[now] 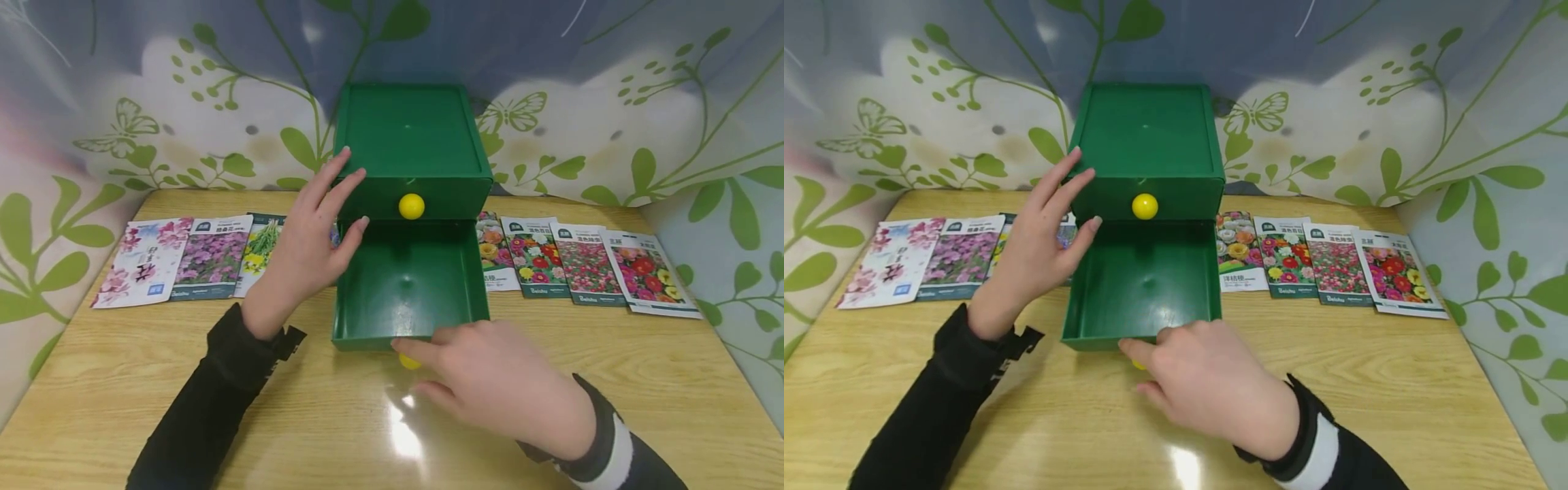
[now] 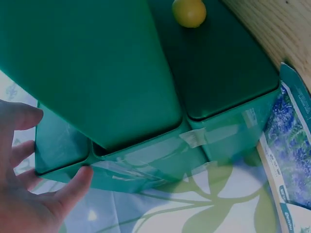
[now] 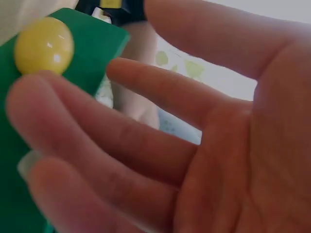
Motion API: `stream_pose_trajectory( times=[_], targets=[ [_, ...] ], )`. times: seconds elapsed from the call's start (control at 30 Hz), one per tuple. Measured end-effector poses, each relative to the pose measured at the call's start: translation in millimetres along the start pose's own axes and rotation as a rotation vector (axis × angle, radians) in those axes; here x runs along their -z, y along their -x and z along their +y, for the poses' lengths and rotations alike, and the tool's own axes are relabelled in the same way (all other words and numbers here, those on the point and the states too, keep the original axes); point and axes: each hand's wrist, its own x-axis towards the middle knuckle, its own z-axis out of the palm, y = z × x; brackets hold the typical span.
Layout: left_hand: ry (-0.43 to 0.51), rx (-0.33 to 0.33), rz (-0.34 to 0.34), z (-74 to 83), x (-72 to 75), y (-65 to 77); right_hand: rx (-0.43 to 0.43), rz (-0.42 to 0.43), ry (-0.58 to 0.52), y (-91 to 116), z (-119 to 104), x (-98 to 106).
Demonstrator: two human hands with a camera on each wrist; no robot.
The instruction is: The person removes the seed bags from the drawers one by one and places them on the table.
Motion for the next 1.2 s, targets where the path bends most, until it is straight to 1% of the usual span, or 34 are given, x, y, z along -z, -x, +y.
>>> stream_pose_trajectory(
  times=[0.07, 0.17, 0.23, 0.33, 0.43, 0.5, 0.6, 0.77, 0.87, 1.03, 1.2],
  targets=[
    [0.011, 0.015, -0.005, -0.7, 0.1, -0.4, -0.028, -0.039, -0.008, -3.5, -2.4, -4.2],
    [0.004, 0.034, -0.021, -1.3, 1.6, -0.5, -0.056, -0.059, -0.005, -8.8, -5.8, -11.3],
    [0.003, 0.048, -0.039, -1.3, 3.1, -0.4, -0.067, -0.05, 0.0, -11.0, -7.8, -14.8],
    [0.009, 0.06, -0.062, -1.2, 5.0, -0.5, -0.059, -0.006, 0.008, -12.5, -9.2, -19.2],
    [0.012, 0.058, -0.068, -1.4, 6.0, -1.3, -0.05, -0.001, -0.001, -13.3, -9.2, -20.9],
    [0.008, 0.047, -0.064, -1.9, 6.4, -1.7, -0.047, -0.019, -0.012, -14.3, -8.8, -21.1],
    [0.013, 0.032, -0.054, -2.9, 6.7, -1.7, -0.036, -0.03, 0.009, -16.4, -8.5, -21.2],
    [0.024, 0.016, -0.042, -4.4, 7.1, -0.6, 0.013, 0.006, 0.111, -18.1, -7.8, -21.5],
    [0.026, 0.013, -0.039, -4.7, 7.1, -0.6, 0.028, 0.026, 0.147, -17.9, -6.2, -20.2],
    [0.026, 0.012, -0.038, -5.0, 6.7, -0.3, 0.039, 0.067, 0.146, -17.3, -2.4, -18.3],
    [0.023, 0.012, -0.038, -5.0, 7.1, 0.0, 0.063, 0.133, 0.134, -18.1, 2.1, -17.6]
  ],
)
